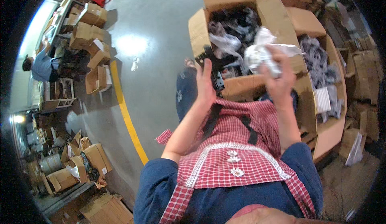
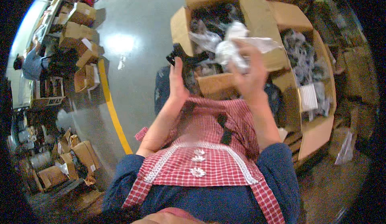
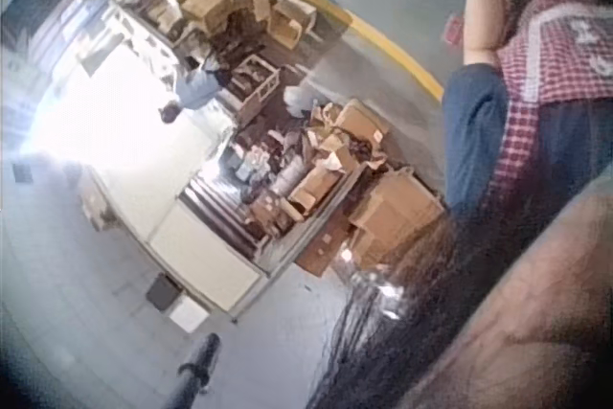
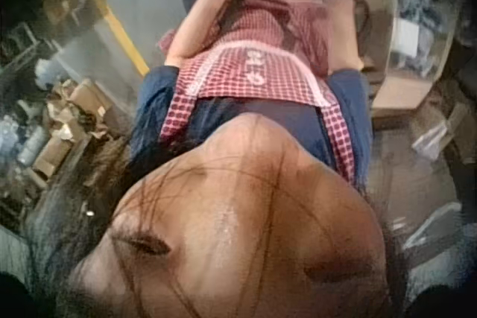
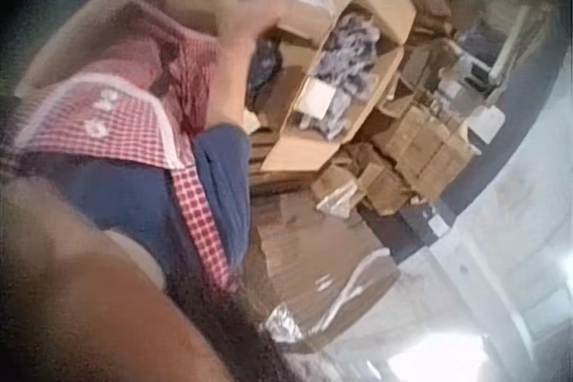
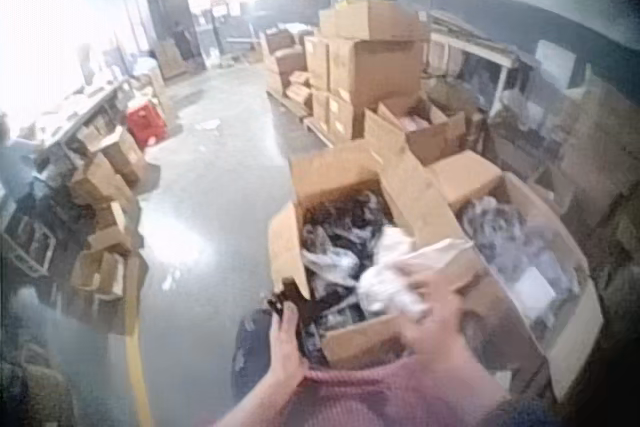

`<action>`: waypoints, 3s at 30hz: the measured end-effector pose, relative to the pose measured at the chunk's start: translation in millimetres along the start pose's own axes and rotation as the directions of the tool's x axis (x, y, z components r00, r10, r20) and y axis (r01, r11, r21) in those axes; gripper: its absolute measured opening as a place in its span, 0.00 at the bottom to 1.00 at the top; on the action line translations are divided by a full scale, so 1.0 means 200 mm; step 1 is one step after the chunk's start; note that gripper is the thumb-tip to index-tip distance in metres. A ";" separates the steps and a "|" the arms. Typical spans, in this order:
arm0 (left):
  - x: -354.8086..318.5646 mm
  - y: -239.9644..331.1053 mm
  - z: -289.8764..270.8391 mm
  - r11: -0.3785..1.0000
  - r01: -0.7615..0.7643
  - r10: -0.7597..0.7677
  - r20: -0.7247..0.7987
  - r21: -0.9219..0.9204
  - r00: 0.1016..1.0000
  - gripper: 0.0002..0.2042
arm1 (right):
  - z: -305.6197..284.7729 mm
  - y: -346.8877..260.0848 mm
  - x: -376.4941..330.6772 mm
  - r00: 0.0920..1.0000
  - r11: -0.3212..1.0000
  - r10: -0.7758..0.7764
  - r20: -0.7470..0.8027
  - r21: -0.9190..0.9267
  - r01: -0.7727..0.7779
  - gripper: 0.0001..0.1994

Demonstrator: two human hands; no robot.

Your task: The person wipes black metal brackets with a white cloth, places them into plastic bags, and seals the bags with adhesive labels while sitting among cardboard boxes.

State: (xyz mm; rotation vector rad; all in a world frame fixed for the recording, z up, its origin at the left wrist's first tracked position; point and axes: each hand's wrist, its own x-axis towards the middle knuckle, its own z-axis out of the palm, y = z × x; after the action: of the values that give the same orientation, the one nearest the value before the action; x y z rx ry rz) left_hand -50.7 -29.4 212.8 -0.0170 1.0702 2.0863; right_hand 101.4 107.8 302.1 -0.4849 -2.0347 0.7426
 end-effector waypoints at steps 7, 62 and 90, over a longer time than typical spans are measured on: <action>-0.21 0.02 0.02 0.980 0.043 -0.066 0.114 0.193 0.991 0.29 | 0.28 -0.12 -0.34 0.819 0.999 0.046 0.572 -0.032 -0.034 0.28; -0.07 -0.10 -0.19 0.909 0.389 -0.411 0.157 0.151 0.898 0.13 | 0.06 -0.05 -0.28 0.803 0.967 0.014 0.596 -0.213 0.142 0.17; -0.01 -0.10 -0.30 0.885 0.463 -0.437 0.249 -0.052 0.864 0.18 | -0.23 -0.14 -0.14 0.843 0.873 0.435 0.315 0.083 -0.481 0.19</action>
State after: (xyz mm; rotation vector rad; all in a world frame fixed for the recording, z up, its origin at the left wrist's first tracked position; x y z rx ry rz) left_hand -55.9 -65.7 160.5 -0.0721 0.7232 1.6687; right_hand 153.6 84.4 323.0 -0.8301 -2.1213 1.3248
